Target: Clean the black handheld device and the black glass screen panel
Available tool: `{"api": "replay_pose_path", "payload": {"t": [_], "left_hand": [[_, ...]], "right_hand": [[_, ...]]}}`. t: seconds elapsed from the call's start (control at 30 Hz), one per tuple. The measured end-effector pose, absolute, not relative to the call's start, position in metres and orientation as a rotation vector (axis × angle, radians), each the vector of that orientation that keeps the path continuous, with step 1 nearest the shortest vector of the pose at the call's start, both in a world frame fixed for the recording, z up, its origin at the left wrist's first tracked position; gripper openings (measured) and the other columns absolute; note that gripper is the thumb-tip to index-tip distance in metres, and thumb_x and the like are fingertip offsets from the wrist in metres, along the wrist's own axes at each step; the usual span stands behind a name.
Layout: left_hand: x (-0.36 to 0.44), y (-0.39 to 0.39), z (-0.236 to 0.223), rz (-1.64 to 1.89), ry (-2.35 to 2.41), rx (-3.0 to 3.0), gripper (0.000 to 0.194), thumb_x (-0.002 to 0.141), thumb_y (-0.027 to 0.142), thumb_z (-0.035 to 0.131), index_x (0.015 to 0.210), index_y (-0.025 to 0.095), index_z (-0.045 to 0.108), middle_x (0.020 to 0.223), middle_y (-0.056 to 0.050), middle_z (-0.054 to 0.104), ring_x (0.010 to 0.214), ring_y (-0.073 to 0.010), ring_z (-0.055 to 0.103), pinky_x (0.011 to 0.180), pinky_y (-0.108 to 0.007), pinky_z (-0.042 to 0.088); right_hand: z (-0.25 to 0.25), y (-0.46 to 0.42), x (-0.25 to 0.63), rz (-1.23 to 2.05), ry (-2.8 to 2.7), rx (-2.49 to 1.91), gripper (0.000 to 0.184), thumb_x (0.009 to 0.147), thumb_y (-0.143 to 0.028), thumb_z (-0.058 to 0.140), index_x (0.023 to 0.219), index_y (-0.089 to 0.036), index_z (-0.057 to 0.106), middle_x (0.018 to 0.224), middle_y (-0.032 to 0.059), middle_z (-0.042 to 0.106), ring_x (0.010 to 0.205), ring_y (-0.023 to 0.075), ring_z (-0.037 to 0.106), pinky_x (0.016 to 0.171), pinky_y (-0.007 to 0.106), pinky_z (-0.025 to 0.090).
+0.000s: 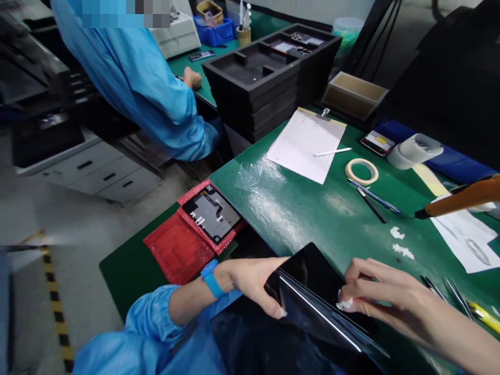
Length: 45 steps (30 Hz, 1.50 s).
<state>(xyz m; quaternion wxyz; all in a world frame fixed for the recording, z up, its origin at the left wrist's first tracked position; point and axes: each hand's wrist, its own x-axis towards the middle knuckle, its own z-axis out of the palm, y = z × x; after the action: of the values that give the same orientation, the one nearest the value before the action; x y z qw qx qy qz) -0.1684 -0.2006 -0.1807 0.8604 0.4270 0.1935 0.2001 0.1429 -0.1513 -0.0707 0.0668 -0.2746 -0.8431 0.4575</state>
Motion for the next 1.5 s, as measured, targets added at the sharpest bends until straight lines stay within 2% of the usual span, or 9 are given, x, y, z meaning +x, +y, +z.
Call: {"api": "replay_pose_path", "payload": {"t": [0.27,0.53,0.6,0.7,0.77,0.83,0.93,1.07,1.5], "left_hand": [[-0.149,-0.184,-0.176,0.4,0.351,0.974,0.064,0.062,0.033,0.113,0.098,0.023,0.061,0.078,0.009,0.068,0.067,-0.0113,0.061,0.067,-0.025,0.056],[-0.151,-0.191,-0.175,0.317,0.386,0.919,0.06,0.062,0.033,0.111,0.1,0.02,0.066,0.083,0.004,0.072,0.074,-0.0137,0.066,0.066,-0.024,0.058],[-0.154,-0.19,-0.169,0.343,0.423,0.937,0.054,0.064,0.026,0.106,0.1,0.02,0.066,0.084,0.004,0.072,0.075,-0.0136,0.066,0.066,-0.023,0.058],[-0.153,-0.188,-0.156,0.435,0.431,1.008,0.047,0.071,0.015,0.09,0.109,0.021,0.065,0.082,0.007,0.067,0.069,-0.0111,0.063,0.065,-0.022,0.056],[-0.149,-0.186,-0.147,0.518,0.414,1.08,0.045,0.074,0.01,0.081,0.115,0.021,0.064,0.08,0.009,0.063,0.065,-0.0093,0.058,0.064,-0.021,0.053],[-0.143,-0.186,-0.139,0.559,0.422,1.152,0.04,0.077,0.009,0.076,0.112,0.021,0.063,0.08,0.009,0.06,0.064,-0.009,0.056,0.061,-0.021,0.05],[-0.135,-0.184,-0.127,0.517,0.477,1.245,0.035,0.08,0.01,0.074,0.11,0.023,0.061,0.079,0.009,0.057,0.063,-0.0092,0.053,0.059,-0.021,0.047],[-0.127,-0.18,-0.11,0.425,0.504,1.348,0.041,0.082,0.011,0.074,0.119,0.023,0.061,0.085,0.007,0.062,0.069,-0.0105,0.055,0.066,-0.022,0.048],[-0.114,-0.187,-0.102,0.316,0.56,1.494,0.074,0.084,0.016,0.071,0.157,0.026,0.06,0.097,0.0,0.067,0.074,-0.017,0.061,0.066,-0.026,0.051]], "right_hand": [[-0.101,-0.127,0.097,0.833,-2.593,-0.474,0.022,0.124,-0.032,0.06,0.114,-0.022,0.077,0.096,0.004,0.073,0.084,0.0161,0.067,0.074,0.03,0.048],[-0.08,-0.115,0.11,0.711,-2.307,-0.867,0.007,0.116,-0.023,0.07,0.115,-0.025,0.077,0.102,0.0061,0.075,0.085,0.0186,0.073,0.072,0.028,0.057],[-0.071,-0.119,0.138,0.645,-2.33,-1.001,0.009,0.117,-0.028,0.071,0.113,-0.025,0.078,0.102,0.0071,0.077,0.083,0.0187,0.074,0.071,0.027,0.058],[-0.071,-0.131,0.187,0.487,-2.456,-1.155,0.037,0.122,-0.05,0.058,0.108,-0.024,0.081,0.094,0.0084,0.078,0.067,0.0188,0.076,0.057,0.028,0.058],[-0.078,-0.144,0.211,0.126,-2.554,-1.214,0.056,0.121,-0.064,0.048,0.096,-0.028,0.083,0.084,0.0091,0.079,0.06,0.0254,0.075,0.048,0.035,0.054],[-0.085,-0.162,0.22,-0.083,-2.533,-1.309,0.052,0.118,-0.068,0.05,0.109,-0.032,0.085,0.097,0.0124,0.084,0.068,0.0329,0.079,0.05,0.042,0.057],[-0.087,-0.192,0.207,0.157,-2.273,-1.392,0.034,0.118,-0.056,0.057,0.14,-0.04,0.078,0.126,0.0109,0.084,0.096,0.0324,0.085,0.073,0.044,0.07],[-0.084,-0.222,0.175,0.387,-2.035,-1.378,0.036,0.117,-0.037,0.061,0.148,-0.05,0.074,0.13,0.0036,0.084,0.107,0.0302,0.085,0.088,0.041,0.072],[-0.078,-0.247,0.142,0.624,-1.535,-1.474,0.033,0.115,-0.042,0.063,0.128,-0.058,0.088,0.113,0.0054,0.085,0.098,0.039,0.08,0.084,0.057,0.068]]}}
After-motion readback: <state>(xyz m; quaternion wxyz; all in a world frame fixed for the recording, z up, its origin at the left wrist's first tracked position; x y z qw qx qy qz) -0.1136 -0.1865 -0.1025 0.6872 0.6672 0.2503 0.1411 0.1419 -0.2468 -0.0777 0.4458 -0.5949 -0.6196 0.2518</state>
